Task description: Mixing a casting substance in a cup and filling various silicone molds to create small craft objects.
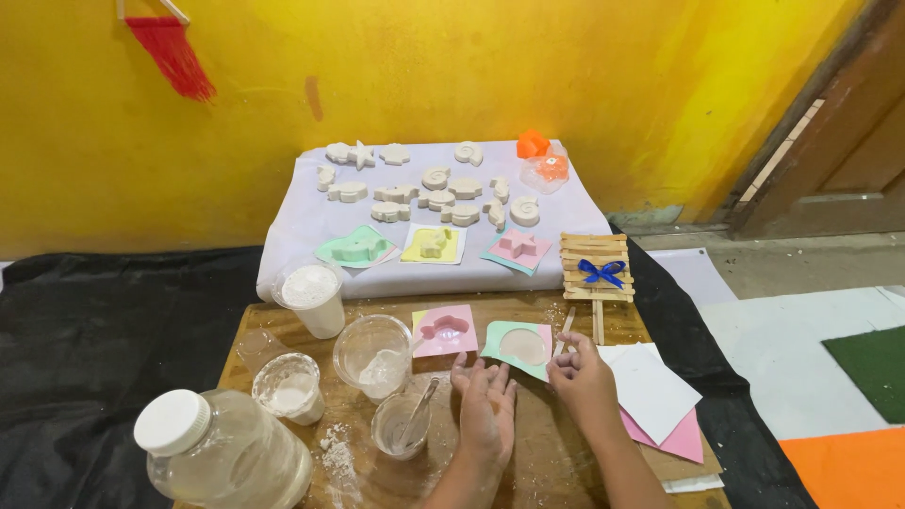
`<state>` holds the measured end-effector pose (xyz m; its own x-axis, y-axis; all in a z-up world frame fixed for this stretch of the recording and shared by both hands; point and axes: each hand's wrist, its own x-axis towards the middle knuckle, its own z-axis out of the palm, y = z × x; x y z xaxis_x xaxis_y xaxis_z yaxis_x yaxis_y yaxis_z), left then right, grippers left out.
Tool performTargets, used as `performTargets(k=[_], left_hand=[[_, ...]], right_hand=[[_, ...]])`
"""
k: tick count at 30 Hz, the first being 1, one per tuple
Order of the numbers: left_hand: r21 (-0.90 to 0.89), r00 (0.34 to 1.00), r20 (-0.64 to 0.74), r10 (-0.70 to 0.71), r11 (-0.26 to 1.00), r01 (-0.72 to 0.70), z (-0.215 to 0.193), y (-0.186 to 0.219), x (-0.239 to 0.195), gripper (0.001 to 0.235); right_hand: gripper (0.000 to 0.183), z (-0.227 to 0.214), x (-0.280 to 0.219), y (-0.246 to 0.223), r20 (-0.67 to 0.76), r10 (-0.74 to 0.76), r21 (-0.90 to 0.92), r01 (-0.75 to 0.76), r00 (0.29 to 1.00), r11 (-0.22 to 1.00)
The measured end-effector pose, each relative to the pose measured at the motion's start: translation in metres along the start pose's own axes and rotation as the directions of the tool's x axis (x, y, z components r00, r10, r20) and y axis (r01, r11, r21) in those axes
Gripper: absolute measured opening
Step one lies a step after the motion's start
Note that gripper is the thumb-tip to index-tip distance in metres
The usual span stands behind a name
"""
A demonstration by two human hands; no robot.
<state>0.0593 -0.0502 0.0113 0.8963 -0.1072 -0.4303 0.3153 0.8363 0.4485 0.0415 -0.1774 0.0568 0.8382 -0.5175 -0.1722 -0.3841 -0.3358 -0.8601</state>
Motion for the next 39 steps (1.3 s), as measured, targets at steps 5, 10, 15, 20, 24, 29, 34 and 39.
performTargets(k=[5,10,15,20,24,29,34,39], left_hand=[[-0.006,0.996,0.092,-0.011,1.000,0.011,-0.010,-0.002,-0.012,0.082],[0.672,0.985,0.162,-0.060,0.738,-0.065,-0.019,0.013,-0.069,0.048],[0.428,0.384,0.757,0.529,0.043,-0.903,-0.120,0.021,-0.061,0.035],[0.291,-0.104,0.716,0.691,-0.430,-0.855,-0.191,0.060,-0.040,0.049],[0.400,0.009,0.473,0.881,-0.206,-0.893,-0.177,0.081,-0.050,0.028],[0.471,0.008,0.464,0.886,-0.239,-0.849,-0.185,0.096,-0.061,0.023],[0.462,-0.190,0.616,0.765,-0.546,-0.699,-0.224,0.105,-0.064,0.026],[0.560,-0.221,0.506,0.834,-0.512,-0.652,-0.191,0.103,-0.078,0.020]], right_hand=[[0.040,0.000,-0.004,0.003,-0.043,-0.031,-0.028,0.030,0.999,0.999],[0.034,-0.001,0.004,0.012,-0.043,-0.183,-0.184,0.172,0.982,0.968],[0.035,-0.008,-0.044,-0.018,0.015,-0.158,-0.238,0.157,0.987,0.959],[0.044,0.023,-0.099,-0.018,0.236,-0.072,-0.064,0.090,0.969,0.994],[0.101,0.068,-0.118,-0.015,0.418,-0.148,-0.021,0.173,0.896,0.985],[0.124,0.107,-0.123,-0.020,0.408,-0.044,-0.131,0.106,0.912,0.986],[0.110,0.126,-0.136,-0.018,0.381,-0.170,-0.005,0.186,0.909,0.982],[0.107,0.146,-0.149,-0.027,0.420,-0.190,0.032,0.195,0.887,0.980]])
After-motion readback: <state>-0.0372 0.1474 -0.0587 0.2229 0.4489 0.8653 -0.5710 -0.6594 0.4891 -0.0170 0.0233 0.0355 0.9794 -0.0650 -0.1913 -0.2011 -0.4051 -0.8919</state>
